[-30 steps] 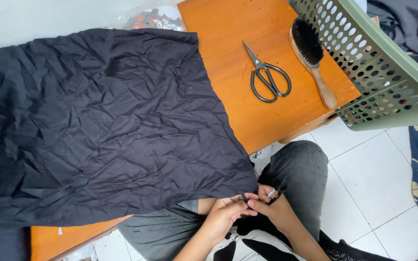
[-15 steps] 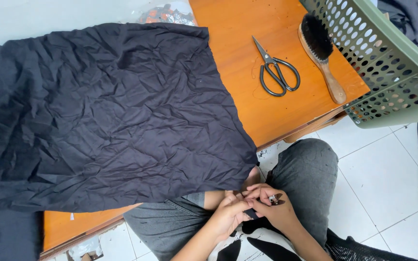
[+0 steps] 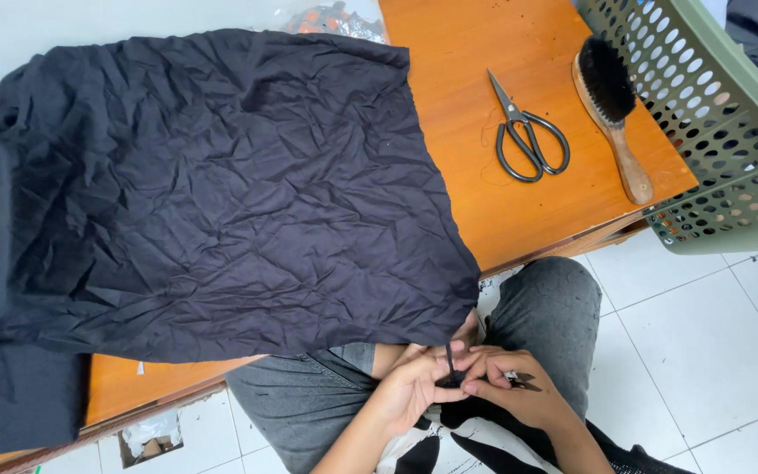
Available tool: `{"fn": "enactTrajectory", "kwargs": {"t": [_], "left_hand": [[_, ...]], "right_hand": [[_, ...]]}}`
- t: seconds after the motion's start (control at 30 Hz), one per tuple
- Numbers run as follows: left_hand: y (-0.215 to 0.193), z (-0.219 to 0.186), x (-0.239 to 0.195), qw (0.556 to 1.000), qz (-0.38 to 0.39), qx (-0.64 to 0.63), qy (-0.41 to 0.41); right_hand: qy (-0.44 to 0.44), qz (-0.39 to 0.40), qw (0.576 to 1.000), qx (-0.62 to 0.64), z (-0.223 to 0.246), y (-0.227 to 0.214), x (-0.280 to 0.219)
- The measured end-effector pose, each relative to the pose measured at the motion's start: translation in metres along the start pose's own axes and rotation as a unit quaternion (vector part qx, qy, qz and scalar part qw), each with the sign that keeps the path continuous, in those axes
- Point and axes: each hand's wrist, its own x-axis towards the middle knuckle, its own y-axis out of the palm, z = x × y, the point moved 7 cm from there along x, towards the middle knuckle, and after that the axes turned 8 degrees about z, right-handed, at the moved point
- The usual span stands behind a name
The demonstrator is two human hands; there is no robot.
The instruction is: Cutting and trimming a piece of black fabric on a wooden table using scissors.
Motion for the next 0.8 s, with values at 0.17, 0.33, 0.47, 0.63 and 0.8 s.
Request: {"fn": "enactTrajectory", "kwargs": {"t": [0.17,0.33,0.47,0.63,0.8], "left_hand": [[0.013,-0.045,-0.022,0.967,-0.224,0.118,0.041],[-0.007,-0.032,-0.018,0.971,-0.219,0.088,0.05],[0.018,-0.053,-0.025,0.968,-0.187,-0.111,0.129],[0.005,-0.058,-0.023,0.981,-0.071,-0.082,0.164],[0.005,-0.066,-0.027,0.981,-0.029,-0.071,0.178]], "right_hand": [[0.093,0.049,0.993,0.055,0.002,-0.014,-0.005],[0.156,0.097,0.977,0.113,0.005,-0.019,-0.01],[0.218,0.117,0.966,0.081,-0.005,-0.032,-0.019],[0.231,0.07,0.965,0.107,-0.005,-0.054,-0.032],[0.15,0.096,0.978,0.107,0.016,-0.064,-0.032]]}}
